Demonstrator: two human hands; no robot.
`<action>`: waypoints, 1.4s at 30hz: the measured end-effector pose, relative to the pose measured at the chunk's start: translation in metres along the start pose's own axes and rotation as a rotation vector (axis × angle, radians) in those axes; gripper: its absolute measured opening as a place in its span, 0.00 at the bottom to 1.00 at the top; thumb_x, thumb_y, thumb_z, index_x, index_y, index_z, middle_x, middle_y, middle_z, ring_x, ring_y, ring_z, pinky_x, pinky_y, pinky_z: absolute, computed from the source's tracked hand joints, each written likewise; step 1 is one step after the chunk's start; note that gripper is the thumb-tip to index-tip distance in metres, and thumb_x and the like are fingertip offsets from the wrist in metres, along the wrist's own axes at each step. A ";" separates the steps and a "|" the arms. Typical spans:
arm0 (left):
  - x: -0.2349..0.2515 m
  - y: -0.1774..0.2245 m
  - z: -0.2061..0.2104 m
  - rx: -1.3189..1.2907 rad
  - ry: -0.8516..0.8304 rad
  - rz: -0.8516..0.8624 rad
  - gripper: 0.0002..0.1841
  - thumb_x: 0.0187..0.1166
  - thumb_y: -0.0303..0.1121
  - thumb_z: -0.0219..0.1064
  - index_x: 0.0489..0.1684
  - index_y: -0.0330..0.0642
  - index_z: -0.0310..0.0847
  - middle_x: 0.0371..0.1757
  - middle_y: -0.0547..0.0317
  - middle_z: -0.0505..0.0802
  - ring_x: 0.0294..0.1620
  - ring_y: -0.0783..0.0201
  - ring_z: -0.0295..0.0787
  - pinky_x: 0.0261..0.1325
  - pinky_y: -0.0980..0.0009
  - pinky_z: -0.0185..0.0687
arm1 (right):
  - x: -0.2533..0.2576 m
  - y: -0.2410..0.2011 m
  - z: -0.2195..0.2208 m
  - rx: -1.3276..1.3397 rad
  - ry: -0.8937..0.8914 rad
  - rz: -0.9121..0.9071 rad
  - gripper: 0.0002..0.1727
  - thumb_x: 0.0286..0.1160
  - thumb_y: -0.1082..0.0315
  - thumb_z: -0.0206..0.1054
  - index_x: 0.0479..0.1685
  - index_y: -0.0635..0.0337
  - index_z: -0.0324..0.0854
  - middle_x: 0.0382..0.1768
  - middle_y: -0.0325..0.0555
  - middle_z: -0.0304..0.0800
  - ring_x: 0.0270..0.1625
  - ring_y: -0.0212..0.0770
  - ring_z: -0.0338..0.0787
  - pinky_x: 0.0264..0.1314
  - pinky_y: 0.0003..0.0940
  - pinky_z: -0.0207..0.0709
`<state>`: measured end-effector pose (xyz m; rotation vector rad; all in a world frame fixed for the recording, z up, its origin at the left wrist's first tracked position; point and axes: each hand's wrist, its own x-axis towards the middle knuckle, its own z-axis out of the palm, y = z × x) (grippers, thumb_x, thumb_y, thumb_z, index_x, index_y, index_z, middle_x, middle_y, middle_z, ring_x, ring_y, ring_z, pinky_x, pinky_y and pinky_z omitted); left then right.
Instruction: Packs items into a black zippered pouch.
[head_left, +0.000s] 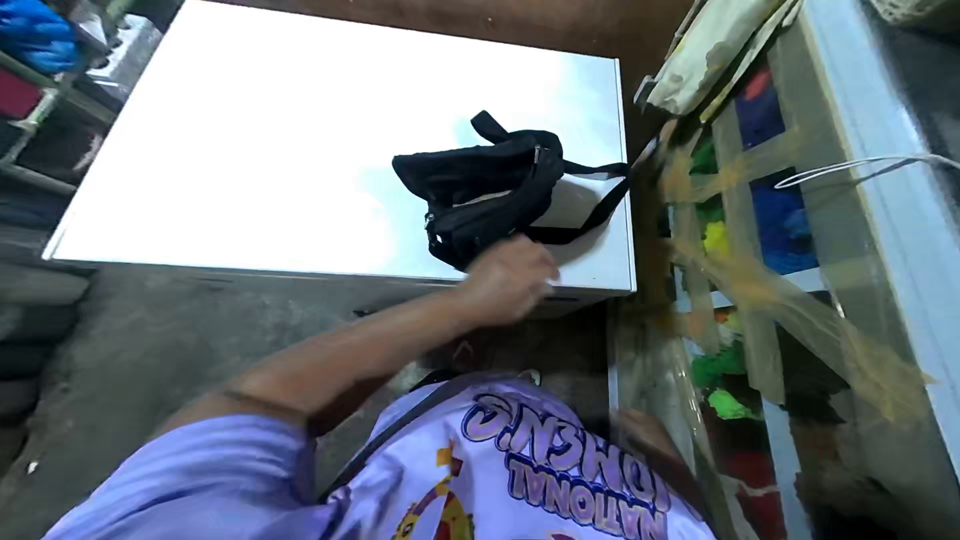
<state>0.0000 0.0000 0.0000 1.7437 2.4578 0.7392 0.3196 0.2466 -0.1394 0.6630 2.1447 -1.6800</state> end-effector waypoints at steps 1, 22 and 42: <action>-0.005 -0.020 -0.023 0.061 0.075 -0.103 0.14 0.80 0.37 0.70 0.56 0.41 0.90 0.62 0.43 0.90 0.69 0.40 0.83 0.70 0.42 0.78 | 0.026 -0.040 0.005 -0.042 0.071 0.159 0.18 0.86 0.63 0.66 0.51 0.75 0.85 0.38 0.55 0.89 0.36 0.38 0.84 0.42 0.36 0.79; -0.015 -0.123 -0.098 -0.048 -0.255 -0.399 0.18 0.82 0.40 0.72 0.62 0.37 0.83 0.50 0.40 0.93 0.54 0.39 0.92 0.59 0.38 0.81 | 0.214 -0.333 0.042 -0.836 0.331 -0.094 0.19 0.89 0.64 0.55 0.57 0.66 0.89 0.60 0.67 0.90 0.66 0.68 0.87 0.67 0.71 0.75; 0.019 -0.111 -0.061 0.032 0.109 -0.451 0.10 0.74 0.37 0.71 0.43 0.40 0.88 0.41 0.46 0.94 0.39 0.44 0.94 0.35 0.42 0.82 | 0.219 -0.269 0.053 -0.987 0.425 -0.982 0.19 0.76 0.66 0.69 0.65 0.54 0.90 0.27 0.53 0.92 0.30 0.55 0.93 0.27 0.47 0.84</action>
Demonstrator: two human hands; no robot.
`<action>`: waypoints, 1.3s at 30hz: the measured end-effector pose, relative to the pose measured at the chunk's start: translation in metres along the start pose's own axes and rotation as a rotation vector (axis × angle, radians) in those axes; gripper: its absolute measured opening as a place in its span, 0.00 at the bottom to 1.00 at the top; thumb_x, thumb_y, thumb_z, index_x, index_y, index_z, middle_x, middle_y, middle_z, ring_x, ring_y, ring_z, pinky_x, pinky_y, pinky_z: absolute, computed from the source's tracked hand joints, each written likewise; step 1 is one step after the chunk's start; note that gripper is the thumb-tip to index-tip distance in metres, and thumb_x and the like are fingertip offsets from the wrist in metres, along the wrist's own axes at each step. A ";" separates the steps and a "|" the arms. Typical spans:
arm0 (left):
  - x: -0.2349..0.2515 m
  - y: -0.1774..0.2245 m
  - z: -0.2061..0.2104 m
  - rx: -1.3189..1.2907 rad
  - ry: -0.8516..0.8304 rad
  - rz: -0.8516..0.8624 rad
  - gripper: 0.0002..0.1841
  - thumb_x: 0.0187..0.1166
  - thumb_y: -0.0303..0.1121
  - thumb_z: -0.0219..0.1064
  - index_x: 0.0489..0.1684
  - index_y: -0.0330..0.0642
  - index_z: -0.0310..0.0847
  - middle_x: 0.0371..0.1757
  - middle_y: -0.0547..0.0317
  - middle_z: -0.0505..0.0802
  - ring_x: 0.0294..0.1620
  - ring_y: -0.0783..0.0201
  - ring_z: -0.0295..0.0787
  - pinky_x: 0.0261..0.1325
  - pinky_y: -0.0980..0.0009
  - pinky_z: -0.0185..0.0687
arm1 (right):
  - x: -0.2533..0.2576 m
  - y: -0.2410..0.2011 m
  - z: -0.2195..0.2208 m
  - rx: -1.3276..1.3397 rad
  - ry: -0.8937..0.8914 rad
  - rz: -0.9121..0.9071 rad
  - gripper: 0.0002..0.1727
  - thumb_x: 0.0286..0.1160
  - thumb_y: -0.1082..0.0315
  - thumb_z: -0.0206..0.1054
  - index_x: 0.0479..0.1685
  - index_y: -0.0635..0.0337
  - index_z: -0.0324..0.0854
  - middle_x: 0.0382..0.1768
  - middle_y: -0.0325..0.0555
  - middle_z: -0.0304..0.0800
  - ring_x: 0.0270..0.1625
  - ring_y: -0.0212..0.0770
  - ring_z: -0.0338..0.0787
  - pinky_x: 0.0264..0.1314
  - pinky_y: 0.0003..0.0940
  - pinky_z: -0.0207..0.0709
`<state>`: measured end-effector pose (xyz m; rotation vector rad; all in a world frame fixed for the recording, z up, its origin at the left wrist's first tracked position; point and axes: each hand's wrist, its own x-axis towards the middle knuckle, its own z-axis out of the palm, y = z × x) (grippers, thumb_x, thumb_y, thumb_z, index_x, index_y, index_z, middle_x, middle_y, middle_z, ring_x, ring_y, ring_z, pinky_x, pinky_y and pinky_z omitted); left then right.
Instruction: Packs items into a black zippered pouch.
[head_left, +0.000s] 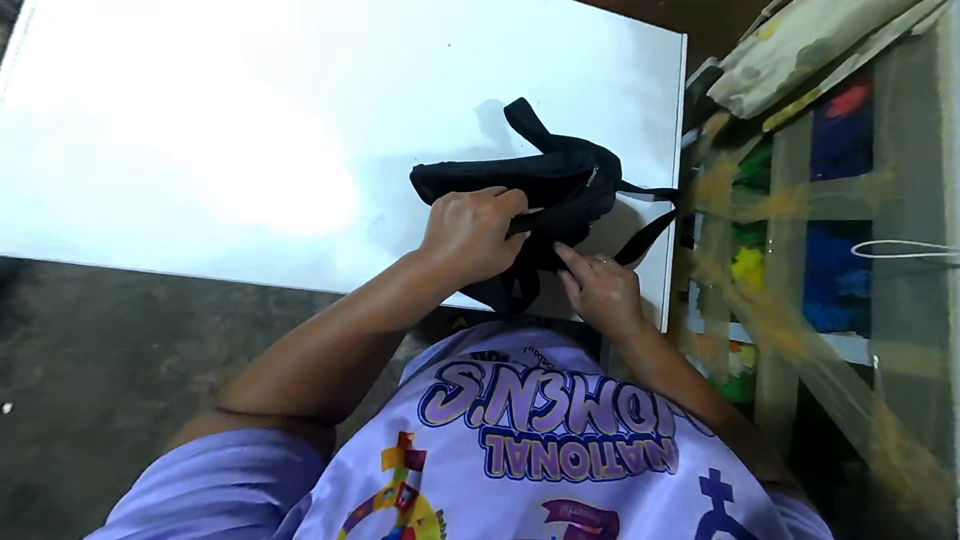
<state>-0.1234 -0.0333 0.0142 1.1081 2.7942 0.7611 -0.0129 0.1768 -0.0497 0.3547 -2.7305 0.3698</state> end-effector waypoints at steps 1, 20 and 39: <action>-0.001 0.001 0.000 -0.006 0.006 0.000 0.10 0.74 0.36 0.71 0.43 0.39 0.88 0.41 0.46 0.94 0.39 0.43 0.94 0.35 0.42 0.82 | 0.002 0.000 0.000 0.013 -0.037 0.006 0.18 0.72 0.69 0.70 0.62 0.56 0.91 0.29 0.54 0.93 0.32 0.56 0.94 0.29 0.49 0.85; 0.015 -0.021 -0.016 -0.246 -0.255 -0.027 0.09 0.72 0.30 0.71 0.46 0.39 0.89 0.43 0.46 0.94 0.48 0.45 0.92 0.50 0.36 0.82 | 0.075 -0.029 0.005 0.264 0.311 -0.134 0.14 0.74 0.64 0.73 0.21 0.61 0.84 0.25 0.50 0.90 0.33 0.46 0.92 0.35 0.38 0.85; 0.039 -0.034 -0.023 -0.400 -0.417 -0.174 0.13 0.82 0.39 0.72 0.54 0.41 0.86 0.44 0.48 0.92 0.48 0.51 0.89 0.56 0.42 0.80 | 0.115 -0.060 -0.040 0.050 -0.998 0.387 0.26 0.76 0.49 0.73 0.55 0.66 0.86 0.54 0.60 0.90 0.62 0.60 0.89 0.61 0.63 0.80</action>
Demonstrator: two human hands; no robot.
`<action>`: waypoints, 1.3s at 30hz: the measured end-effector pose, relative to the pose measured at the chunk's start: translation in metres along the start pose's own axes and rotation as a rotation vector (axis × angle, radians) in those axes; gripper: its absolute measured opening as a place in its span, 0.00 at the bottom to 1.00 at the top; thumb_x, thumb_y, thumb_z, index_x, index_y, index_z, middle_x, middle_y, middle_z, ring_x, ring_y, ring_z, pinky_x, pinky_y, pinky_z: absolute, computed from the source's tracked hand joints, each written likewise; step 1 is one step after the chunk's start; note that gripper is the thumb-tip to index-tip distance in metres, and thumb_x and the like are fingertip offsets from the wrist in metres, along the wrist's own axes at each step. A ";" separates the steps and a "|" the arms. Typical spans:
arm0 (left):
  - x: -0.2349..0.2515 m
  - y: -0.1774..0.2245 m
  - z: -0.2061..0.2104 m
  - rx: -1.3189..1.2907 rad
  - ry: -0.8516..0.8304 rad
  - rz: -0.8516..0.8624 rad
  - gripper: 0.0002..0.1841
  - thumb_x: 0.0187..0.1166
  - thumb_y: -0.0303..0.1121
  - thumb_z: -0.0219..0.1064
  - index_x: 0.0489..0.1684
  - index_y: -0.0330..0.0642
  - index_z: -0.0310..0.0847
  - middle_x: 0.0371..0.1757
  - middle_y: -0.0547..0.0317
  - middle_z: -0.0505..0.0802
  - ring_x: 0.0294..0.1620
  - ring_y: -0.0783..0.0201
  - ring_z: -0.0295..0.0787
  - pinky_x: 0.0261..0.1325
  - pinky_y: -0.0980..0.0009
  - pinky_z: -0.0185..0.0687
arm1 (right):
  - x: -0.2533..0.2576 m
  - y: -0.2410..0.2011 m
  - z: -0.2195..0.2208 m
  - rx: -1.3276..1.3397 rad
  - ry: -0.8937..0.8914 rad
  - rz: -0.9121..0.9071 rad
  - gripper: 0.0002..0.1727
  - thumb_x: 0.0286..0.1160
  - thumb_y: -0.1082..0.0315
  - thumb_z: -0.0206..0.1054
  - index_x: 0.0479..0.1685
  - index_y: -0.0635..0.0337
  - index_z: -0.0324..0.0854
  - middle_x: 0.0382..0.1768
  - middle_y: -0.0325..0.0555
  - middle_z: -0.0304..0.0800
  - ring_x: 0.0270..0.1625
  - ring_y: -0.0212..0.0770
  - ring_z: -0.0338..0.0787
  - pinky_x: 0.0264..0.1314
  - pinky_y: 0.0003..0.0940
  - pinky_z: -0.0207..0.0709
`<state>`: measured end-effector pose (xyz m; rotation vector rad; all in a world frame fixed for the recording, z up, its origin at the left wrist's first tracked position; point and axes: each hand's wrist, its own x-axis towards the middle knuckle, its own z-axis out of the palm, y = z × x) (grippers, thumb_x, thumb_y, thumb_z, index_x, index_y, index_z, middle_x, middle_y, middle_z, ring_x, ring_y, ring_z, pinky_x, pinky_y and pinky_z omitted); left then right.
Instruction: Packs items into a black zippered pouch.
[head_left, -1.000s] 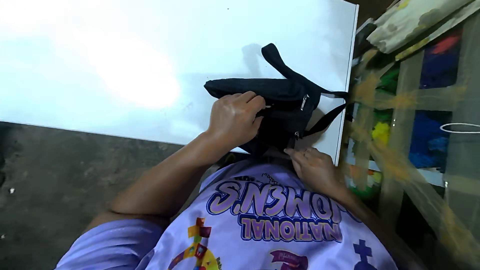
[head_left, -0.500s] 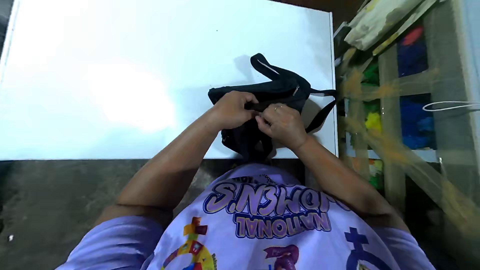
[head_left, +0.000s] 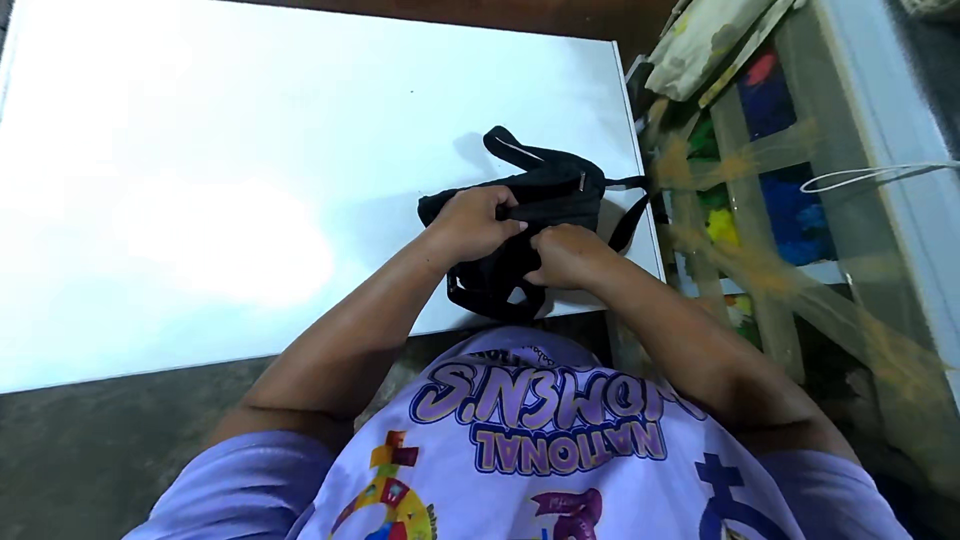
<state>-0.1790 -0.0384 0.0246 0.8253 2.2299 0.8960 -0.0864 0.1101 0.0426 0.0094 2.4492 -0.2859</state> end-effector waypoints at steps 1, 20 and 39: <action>0.000 0.001 0.001 0.017 0.000 0.010 0.12 0.82 0.39 0.72 0.53 0.42 0.86 0.43 0.49 0.92 0.47 0.51 0.89 0.55 0.42 0.81 | 0.000 0.001 -0.003 0.016 -0.020 -0.005 0.24 0.76 0.50 0.72 0.54 0.65 0.86 0.53 0.59 0.90 0.61 0.60 0.89 0.60 0.63 0.80; 0.026 0.056 0.076 0.777 0.056 0.678 0.08 0.83 0.28 0.65 0.49 0.36 0.89 0.49 0.42 0.89 0.53 0.40 0.88 0.48 0.47 0.84 | -0.003 0.133 0.047 1.116 0.289 -0.134 0.08 0.82 0.78 0.58 0.51 0.69 0.81 0.42 0.47 0.88 0.42 0.33 0.86 0.50 0.35 0.82; -0.011 0.062 0.036 1.016 -0.385 0.644 0.07 0.78 0.20 0.65 0.42 0.37 0.89 0.53 0.46 0.90 0.54 0.43 0.88 0.52 0.47 0.85 | 0.020 0.155 0.024 0.847 0.266 -0.192 0.15 0.92 0.64 0.57 0.56 0.68 0.83 0.44 0.57 0.89 0.40 0.46 0.88 0.49 0.46 0.83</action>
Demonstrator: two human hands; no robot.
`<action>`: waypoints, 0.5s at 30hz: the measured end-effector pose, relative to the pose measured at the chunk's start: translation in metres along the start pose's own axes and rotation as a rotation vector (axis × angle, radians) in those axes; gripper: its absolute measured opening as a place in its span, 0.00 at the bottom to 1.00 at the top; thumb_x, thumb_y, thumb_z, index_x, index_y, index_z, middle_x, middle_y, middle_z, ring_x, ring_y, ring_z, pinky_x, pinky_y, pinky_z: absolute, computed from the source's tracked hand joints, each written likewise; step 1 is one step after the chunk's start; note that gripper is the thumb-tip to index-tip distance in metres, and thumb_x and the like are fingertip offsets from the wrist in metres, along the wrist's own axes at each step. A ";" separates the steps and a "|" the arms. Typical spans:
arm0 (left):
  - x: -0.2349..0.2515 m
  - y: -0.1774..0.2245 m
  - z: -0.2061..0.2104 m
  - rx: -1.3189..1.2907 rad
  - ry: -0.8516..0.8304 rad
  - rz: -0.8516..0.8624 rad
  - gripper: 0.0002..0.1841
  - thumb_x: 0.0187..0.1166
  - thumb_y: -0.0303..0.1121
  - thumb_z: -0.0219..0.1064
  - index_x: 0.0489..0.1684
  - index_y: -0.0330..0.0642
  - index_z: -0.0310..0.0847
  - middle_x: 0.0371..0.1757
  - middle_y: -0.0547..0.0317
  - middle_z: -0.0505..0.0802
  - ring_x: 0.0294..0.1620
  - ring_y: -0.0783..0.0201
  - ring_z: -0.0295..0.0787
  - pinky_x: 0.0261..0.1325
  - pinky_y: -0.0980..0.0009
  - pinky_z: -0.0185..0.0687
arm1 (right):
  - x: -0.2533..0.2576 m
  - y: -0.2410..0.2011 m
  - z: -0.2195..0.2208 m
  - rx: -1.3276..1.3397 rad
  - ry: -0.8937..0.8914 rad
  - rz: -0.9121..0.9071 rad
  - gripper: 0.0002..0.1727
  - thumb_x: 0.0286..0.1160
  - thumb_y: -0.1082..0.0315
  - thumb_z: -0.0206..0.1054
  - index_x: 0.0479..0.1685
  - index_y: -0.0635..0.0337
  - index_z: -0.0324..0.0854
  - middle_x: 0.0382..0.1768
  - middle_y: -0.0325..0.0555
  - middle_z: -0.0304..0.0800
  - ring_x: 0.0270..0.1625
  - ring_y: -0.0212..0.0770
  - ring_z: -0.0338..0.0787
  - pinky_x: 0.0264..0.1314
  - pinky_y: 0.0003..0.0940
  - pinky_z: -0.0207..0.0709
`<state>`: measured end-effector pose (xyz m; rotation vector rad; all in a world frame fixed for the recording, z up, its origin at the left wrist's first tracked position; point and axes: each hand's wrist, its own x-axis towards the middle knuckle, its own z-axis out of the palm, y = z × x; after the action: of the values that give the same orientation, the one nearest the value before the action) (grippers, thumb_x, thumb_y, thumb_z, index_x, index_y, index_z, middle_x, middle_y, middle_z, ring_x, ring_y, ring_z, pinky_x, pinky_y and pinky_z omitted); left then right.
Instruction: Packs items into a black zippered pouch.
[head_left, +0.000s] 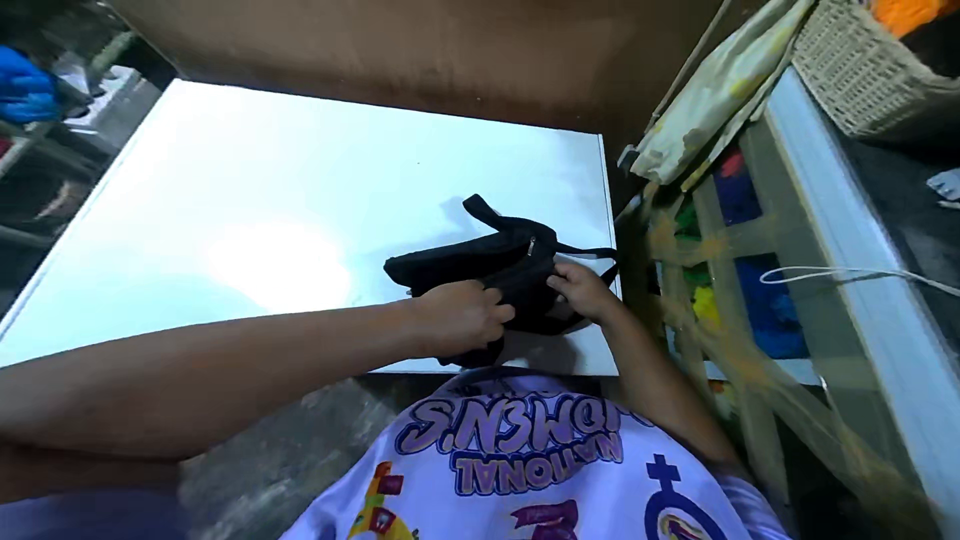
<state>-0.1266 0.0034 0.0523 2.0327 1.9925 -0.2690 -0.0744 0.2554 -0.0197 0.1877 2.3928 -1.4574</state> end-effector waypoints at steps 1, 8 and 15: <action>-0.016 0.002 0.005 -0.013 0.000 -0.015 0.08 0.78 0.19 0.64 0.43 0.38 0.89 0.52 0.46 0.90 0.53 0.43 0.88 0.51 0.48 0.86 | -0.001 -0.001 -0.003 0.003 -0.002 0.015 0.15 0.92 0.65 0.57 0.56 0.68 0.82 0.45 0.57 0.88 0.42 0.46 0.88 0.50 0.46 0.83; -0.075 0.007 0.017 -0.122 0.143 -0.191 0.08 0.82 0.35 0.68 0.45 0.45 0.92 0.45 0.50 0.90 0.47 0.47 0.90 0.43 0.52 0.87 | -0.004 -0.015 -0.020 -0.189 -0.130 -0.051 0.14 0.88 0.63 0.63 0.47 0.69 0.85 0.39 0.54 0.89 0.42 0.44 0.89 0.53 0.46 0.83; -0.002 -0.022 -0.022 -0.322 0.500 -0.638 0.21 0.85 0.50 0.65 0.40 0.39 0.89 0.37 0.48 0.92 0.39 0.46 0.93 0.40 0.41 0.86 | 0.020 -0.046 -0.049 -0.314 0.179 -0.308 0.12 0.81 0.68 0.68 0.57 0.58 0.90 0.57 0.53 0.88 0.52 0.46 0.90 0.56 0.45 0.85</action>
<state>-0.1495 0.0091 0.0717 1.3020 2.7288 0.4599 -0.1166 0.2754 0.0327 -0.1390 2.8590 -1.1988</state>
